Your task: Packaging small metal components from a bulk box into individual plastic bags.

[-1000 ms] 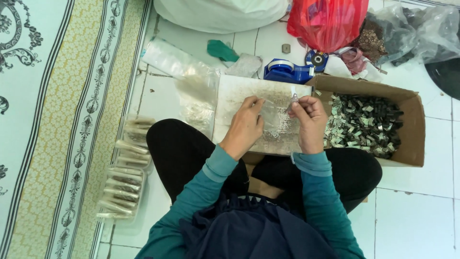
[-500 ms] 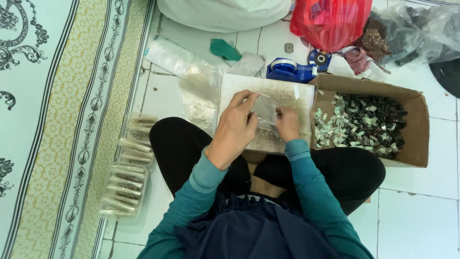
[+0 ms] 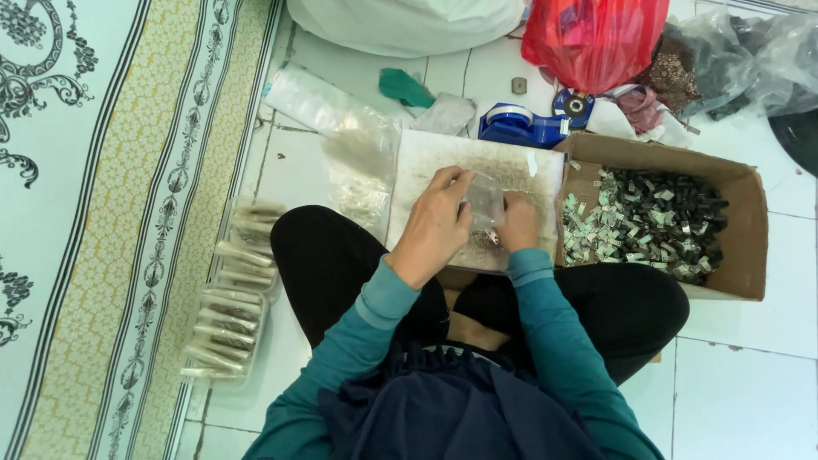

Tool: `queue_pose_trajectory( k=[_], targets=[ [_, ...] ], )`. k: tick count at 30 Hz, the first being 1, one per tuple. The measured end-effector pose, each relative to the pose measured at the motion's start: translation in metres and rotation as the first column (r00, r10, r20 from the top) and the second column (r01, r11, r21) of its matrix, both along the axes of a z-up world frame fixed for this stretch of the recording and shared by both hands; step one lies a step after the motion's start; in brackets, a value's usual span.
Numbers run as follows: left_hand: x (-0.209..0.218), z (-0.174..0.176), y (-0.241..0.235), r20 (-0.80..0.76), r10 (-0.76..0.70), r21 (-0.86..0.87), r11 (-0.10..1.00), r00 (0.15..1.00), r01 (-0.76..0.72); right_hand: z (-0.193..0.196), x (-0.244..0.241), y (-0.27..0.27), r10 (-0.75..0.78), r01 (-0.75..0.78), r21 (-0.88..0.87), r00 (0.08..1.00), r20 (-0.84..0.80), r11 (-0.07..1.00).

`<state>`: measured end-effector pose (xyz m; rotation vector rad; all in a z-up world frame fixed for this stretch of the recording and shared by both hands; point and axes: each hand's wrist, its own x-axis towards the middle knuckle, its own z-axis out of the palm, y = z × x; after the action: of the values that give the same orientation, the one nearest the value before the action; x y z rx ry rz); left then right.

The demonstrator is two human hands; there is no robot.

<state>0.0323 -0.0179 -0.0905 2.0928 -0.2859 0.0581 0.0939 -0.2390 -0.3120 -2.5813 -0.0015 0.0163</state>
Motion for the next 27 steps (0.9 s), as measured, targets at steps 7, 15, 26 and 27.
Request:
queue_pose_trajectory(
  k=[7,15,26,27],
  targets=[
    [0.015,-0.033,-0.016,-0.052,-0.005,0.043,0.999,0.999,0.007,0.139,-0.027,0.015,-0.255,0.118,0.733,0.964,0.078,0.67],
    [0.019,-0.029,-0.01,-0.017,0.006,-0.02,1.0,1.0,-0.007,0.175,-0.041,0.022,-0.114,-0.065,0.619,0.963,0.246,0.783],
    [-0.02,0.068,0.007,0.045,0.039,-0.133,0.991,0.998,-0.033,-0.003,-0.045,-0.03,0.027,-0.032,-0.126,0.999,-0.038,0.991],
    [-0.022,0.07,0.007,0.067,0.037,-0.121,0.992,0.997,-0.029,-0.005,-0.044,-0.031,0.033,-0.041,-0.143,0.998,-0.061,0.989]
  ],
)
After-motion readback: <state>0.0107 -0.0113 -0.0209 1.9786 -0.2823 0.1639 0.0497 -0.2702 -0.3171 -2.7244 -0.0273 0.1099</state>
